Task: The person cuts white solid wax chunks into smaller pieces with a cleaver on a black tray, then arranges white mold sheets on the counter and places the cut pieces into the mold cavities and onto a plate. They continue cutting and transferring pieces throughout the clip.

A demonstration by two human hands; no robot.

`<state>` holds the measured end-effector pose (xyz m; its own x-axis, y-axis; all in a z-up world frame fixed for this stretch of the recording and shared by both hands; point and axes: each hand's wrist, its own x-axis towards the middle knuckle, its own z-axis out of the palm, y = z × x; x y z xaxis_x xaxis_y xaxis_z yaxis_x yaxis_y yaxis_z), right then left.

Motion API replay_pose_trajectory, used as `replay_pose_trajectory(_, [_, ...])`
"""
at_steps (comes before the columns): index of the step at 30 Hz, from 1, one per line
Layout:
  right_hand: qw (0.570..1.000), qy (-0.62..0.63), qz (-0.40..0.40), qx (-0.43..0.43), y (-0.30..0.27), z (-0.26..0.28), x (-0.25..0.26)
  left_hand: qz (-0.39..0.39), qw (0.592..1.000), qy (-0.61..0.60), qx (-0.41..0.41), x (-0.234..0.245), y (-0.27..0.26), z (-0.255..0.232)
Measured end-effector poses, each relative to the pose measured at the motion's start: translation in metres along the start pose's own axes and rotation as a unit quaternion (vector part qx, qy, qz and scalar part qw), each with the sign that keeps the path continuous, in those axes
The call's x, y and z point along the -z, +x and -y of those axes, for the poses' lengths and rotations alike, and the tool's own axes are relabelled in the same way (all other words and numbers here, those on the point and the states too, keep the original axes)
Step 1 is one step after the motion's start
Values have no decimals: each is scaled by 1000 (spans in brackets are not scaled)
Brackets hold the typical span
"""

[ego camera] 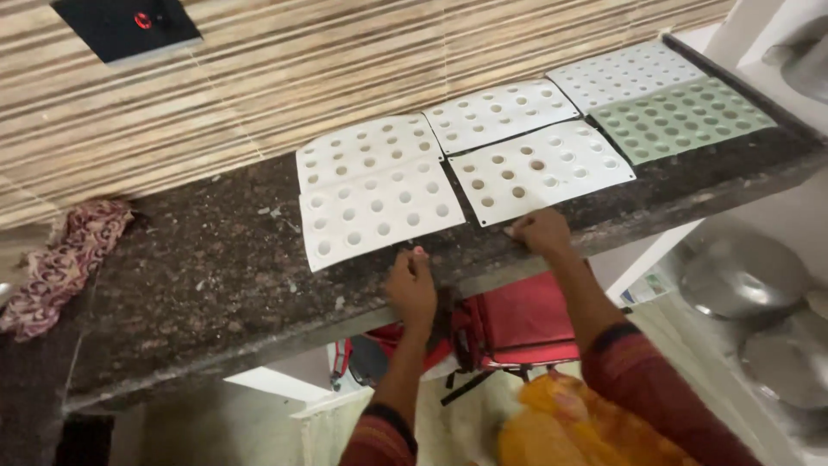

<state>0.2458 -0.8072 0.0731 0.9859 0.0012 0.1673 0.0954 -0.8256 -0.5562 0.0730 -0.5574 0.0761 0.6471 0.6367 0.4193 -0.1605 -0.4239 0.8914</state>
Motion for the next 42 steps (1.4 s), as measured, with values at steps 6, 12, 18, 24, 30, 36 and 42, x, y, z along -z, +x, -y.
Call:
replay_pose_trajectory(6, [994, 86, 67, -10, -2, -1, 5, -18, 1000, 9, 3, -12, 4, -1])
replay_pose_trajectory(12, [979, 168, 81, 84, -21, 9, 19, -118, 988, 76, 67, -45, -10, -7])
replay_pose_trajectory(18, [980, 101, 135, 107, -19, 11, 27, -115, 934, -226, 250, -107, -58, -4])
replay_pose_trajectory(24, [949, 109, 227, 188, -36, 79, 40, -44, 718, -529, 451, -89, -73, -45])
replay_pose_trajectory(30, [873, 108, 375, 291, -88, 182, 45, -132, 594, -680, 409, -30, -38, -19])
replay_pose_trajectory(36, [831, 165, 316, 428, -101, 247, -17, -260, 605, -665, 353, 63, -21, 75])
replay_pose_trajectory(42, [673, 136, 296, 664, -80, 269, -138, -337, 647, -597, 335, 143, -29, 68])
